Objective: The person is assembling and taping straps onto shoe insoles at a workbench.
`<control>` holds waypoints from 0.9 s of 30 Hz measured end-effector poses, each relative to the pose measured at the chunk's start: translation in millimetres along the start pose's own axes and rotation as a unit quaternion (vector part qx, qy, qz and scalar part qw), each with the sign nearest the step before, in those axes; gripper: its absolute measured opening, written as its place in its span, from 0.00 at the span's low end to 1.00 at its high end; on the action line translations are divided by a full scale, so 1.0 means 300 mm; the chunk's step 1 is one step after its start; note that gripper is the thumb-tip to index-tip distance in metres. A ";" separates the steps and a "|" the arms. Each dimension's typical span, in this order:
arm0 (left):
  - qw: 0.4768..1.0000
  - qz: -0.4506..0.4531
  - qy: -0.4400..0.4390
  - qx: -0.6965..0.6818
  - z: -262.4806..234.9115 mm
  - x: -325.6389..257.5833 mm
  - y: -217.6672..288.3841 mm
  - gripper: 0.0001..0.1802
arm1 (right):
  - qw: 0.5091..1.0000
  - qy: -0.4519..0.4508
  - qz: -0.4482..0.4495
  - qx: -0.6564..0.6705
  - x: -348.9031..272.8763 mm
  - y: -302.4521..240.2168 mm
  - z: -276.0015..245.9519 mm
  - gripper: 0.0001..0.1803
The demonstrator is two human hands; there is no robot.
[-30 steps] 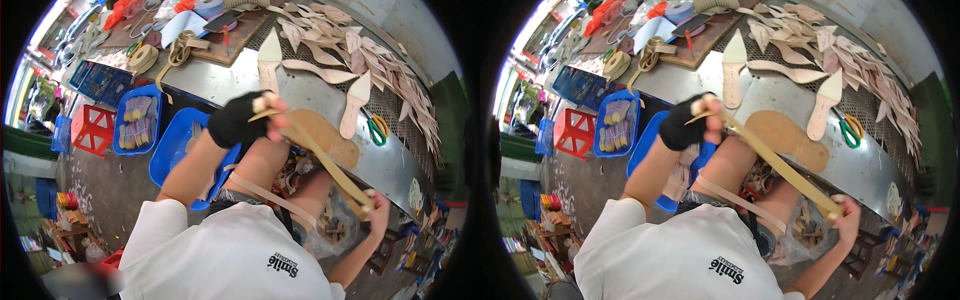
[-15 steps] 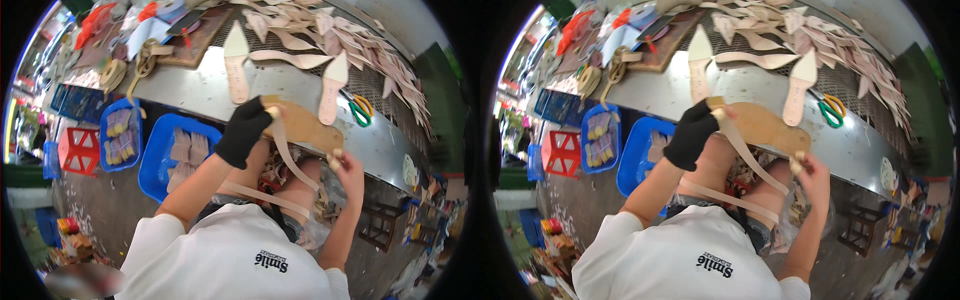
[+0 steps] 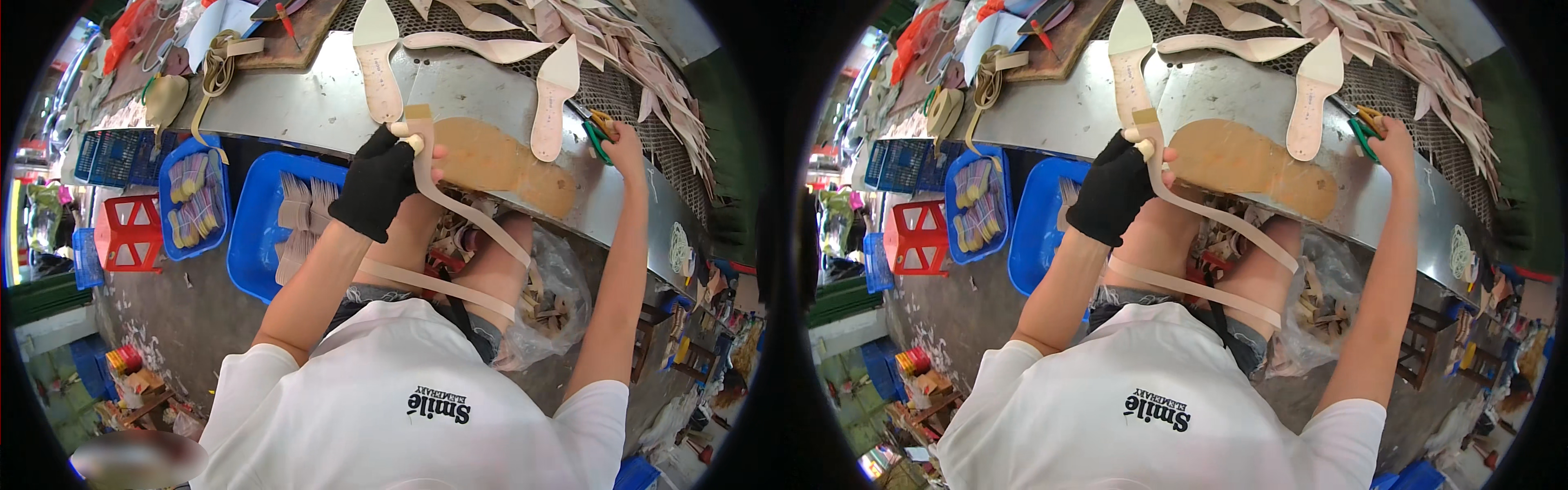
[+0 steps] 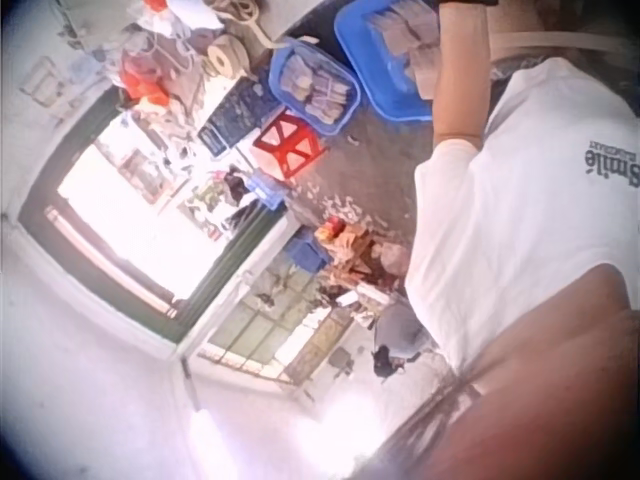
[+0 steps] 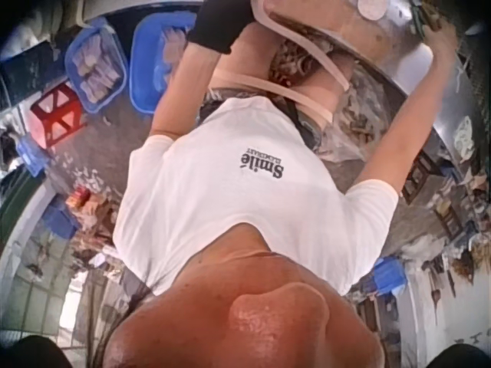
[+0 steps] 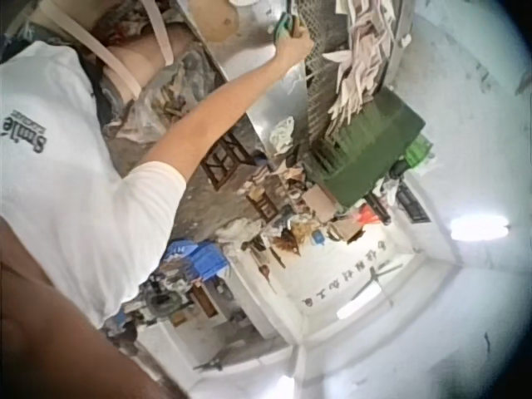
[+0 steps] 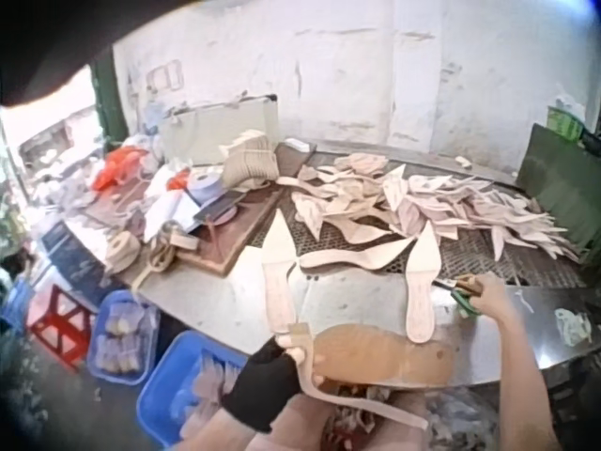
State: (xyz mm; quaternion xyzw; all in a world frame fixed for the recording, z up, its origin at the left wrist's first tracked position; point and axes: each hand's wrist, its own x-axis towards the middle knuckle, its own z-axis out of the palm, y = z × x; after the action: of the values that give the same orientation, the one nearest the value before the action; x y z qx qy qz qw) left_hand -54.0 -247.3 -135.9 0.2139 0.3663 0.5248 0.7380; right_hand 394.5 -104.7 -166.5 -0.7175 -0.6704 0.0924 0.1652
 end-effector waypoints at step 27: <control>0.962 -0.049 -0.144 0.227 -0.079 0.016 -0.234 0.10 | 0.911 -0.220 0.058 0.344 -0.861 -0.276 -0.035 0.22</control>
State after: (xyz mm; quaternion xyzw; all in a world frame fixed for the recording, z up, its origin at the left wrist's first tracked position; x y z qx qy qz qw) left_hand -27.8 -269.5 -201.7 0.4311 0.3758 0.3544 0.7398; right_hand 299.5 -358.3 -149.9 -0.6151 -0.5738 0.4824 0.2443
